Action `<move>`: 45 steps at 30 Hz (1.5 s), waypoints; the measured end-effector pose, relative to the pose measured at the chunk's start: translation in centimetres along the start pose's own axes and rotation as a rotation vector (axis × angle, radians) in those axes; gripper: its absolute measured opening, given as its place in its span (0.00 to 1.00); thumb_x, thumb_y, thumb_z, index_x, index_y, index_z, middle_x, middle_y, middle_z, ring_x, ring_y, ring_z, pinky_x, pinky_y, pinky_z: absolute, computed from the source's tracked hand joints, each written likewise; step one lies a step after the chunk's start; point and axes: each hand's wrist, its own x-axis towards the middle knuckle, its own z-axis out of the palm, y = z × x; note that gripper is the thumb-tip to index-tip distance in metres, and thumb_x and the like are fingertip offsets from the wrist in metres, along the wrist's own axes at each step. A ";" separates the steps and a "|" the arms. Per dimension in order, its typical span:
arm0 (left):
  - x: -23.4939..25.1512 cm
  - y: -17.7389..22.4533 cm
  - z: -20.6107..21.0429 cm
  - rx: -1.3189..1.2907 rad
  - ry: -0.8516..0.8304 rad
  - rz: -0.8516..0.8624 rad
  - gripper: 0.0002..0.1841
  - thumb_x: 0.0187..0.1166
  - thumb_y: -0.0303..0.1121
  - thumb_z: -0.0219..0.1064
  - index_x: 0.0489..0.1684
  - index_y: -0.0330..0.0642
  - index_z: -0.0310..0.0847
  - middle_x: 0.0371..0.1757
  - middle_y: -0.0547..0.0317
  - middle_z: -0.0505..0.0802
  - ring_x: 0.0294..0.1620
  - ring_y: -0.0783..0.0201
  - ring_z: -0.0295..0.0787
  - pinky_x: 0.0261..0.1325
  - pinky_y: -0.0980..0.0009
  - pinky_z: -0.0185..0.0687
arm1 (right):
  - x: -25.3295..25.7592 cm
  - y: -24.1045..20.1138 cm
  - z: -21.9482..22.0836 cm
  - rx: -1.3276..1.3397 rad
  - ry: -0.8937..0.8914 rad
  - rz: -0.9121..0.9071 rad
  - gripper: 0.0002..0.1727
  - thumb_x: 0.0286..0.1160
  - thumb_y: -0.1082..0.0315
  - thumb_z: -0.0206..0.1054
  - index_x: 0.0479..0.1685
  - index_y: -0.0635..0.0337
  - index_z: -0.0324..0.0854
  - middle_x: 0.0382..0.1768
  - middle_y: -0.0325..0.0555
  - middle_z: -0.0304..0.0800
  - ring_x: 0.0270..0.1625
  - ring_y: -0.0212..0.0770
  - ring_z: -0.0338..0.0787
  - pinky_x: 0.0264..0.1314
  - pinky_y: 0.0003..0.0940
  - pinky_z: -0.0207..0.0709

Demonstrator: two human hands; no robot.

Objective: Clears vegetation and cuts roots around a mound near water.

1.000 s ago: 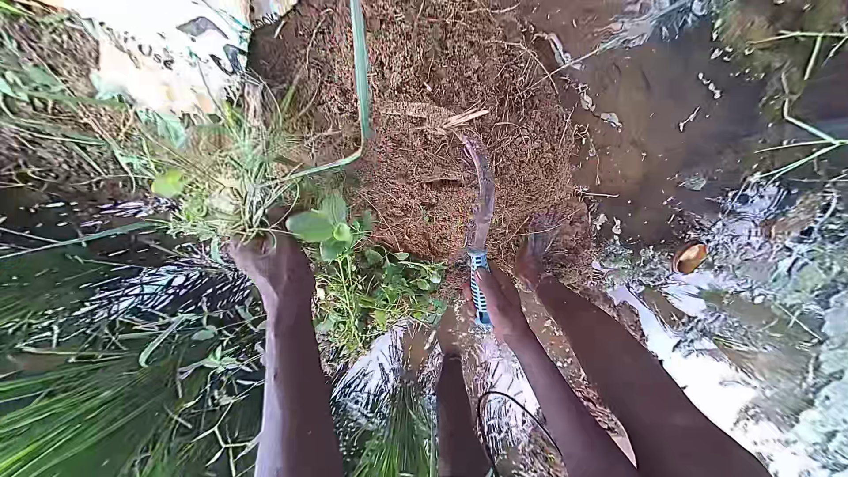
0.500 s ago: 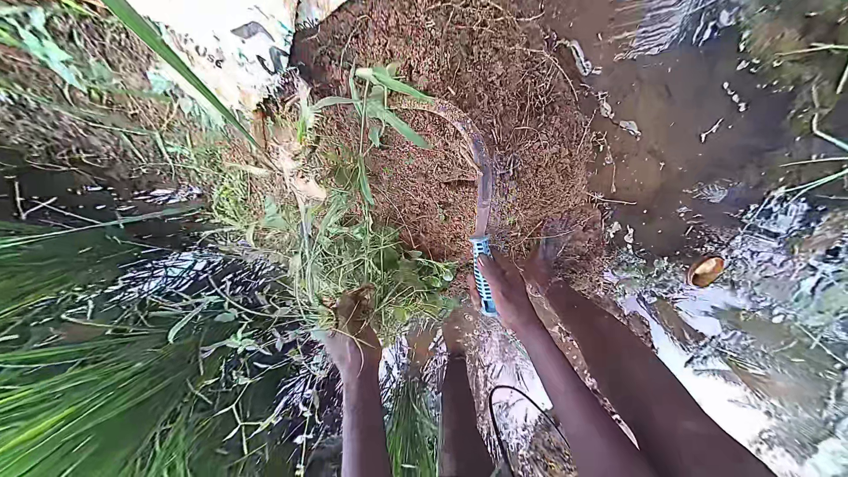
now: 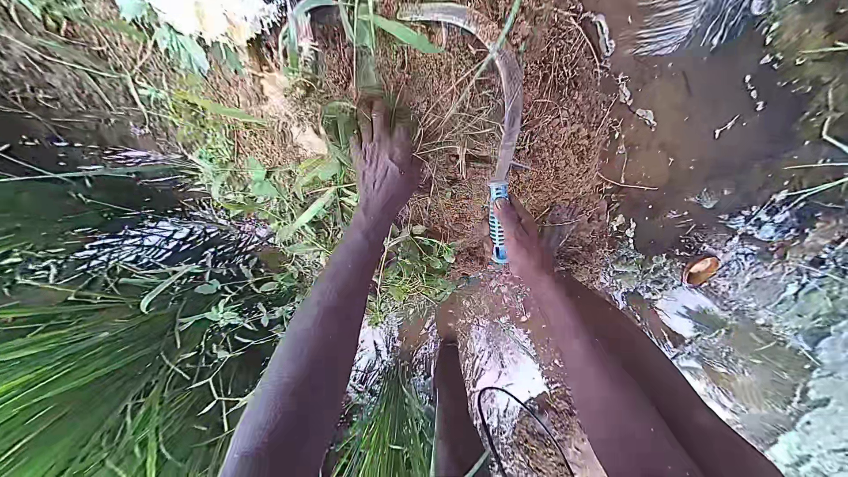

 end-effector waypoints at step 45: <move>-20.1 -8.2 1.2 -0.174 -0.048 -0.460 0.20 0.75 0.26 0.65 0.63 0.24 0.80 0.67 0.23 0.83 0.72 0.23 0.76 0.74 0.23 0.59 | -10.1 6.5 -0.1 -0.276 0.025 0.004 0.22 0.84 0.59 0.58 0.61 0.70 0.81 0.28 0.36 0.88 0.24 0.27 0.86 0.29 0.26 0.84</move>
